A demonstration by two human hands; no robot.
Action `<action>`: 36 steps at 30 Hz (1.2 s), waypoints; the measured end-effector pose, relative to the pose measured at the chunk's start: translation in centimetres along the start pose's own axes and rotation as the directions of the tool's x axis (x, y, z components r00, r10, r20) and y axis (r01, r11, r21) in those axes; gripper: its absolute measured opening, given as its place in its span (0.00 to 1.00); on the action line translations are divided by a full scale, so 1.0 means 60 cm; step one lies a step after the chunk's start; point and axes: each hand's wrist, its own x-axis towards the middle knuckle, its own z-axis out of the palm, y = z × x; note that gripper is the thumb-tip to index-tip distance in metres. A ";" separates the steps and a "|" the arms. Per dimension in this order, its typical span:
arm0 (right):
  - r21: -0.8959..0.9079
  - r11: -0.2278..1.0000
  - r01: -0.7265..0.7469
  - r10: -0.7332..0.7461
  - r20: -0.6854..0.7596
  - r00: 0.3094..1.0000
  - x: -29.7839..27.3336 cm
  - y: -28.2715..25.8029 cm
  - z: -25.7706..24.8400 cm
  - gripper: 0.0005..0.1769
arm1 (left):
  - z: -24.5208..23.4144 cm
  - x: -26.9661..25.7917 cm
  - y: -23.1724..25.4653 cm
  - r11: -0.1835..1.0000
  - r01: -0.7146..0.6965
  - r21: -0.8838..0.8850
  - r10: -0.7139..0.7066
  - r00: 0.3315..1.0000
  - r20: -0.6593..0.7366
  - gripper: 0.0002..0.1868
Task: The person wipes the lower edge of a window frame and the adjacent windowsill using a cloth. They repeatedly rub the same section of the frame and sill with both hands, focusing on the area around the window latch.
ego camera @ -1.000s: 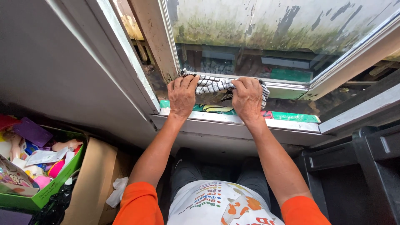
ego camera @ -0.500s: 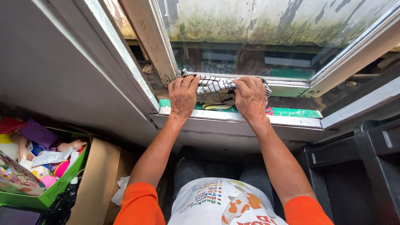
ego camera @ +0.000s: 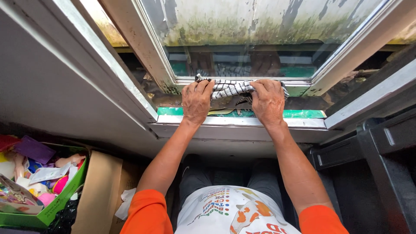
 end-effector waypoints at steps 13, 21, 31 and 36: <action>-0.004 1.000 0.013 -0.013 -0.043 0.999 0.003 0.009 -0.012 0.15 | 0.015 0.000 0.010 0.999 -0.008 -0.043 0.010 0.999 0.036 0.15; 0.020 1.000 0.007 -0.006 -0.077 0.997 -0.001 -0.009 -0.006 0.13 | 0.022 -0.008 -0.006 0.999 -0.016 -0.038 0.017 1.000 0.007 0.15; -0.001 0.999 0.051 -0.051 -0.050 0.997 0.007 -0.051 0.015 0.16 | -0.016 -0.016 -0.042 1.000 0.021 -0.005 -0.021 1.000 0.011 0.15; 0.015 0.999 0.033 -0.032 -0.021 0.999 0.013 -0.065 0.025 0.15 | -0.030 -0.015 -0.052 0.999 0.050 -0.007 -0.050 0.998 0.035 0.15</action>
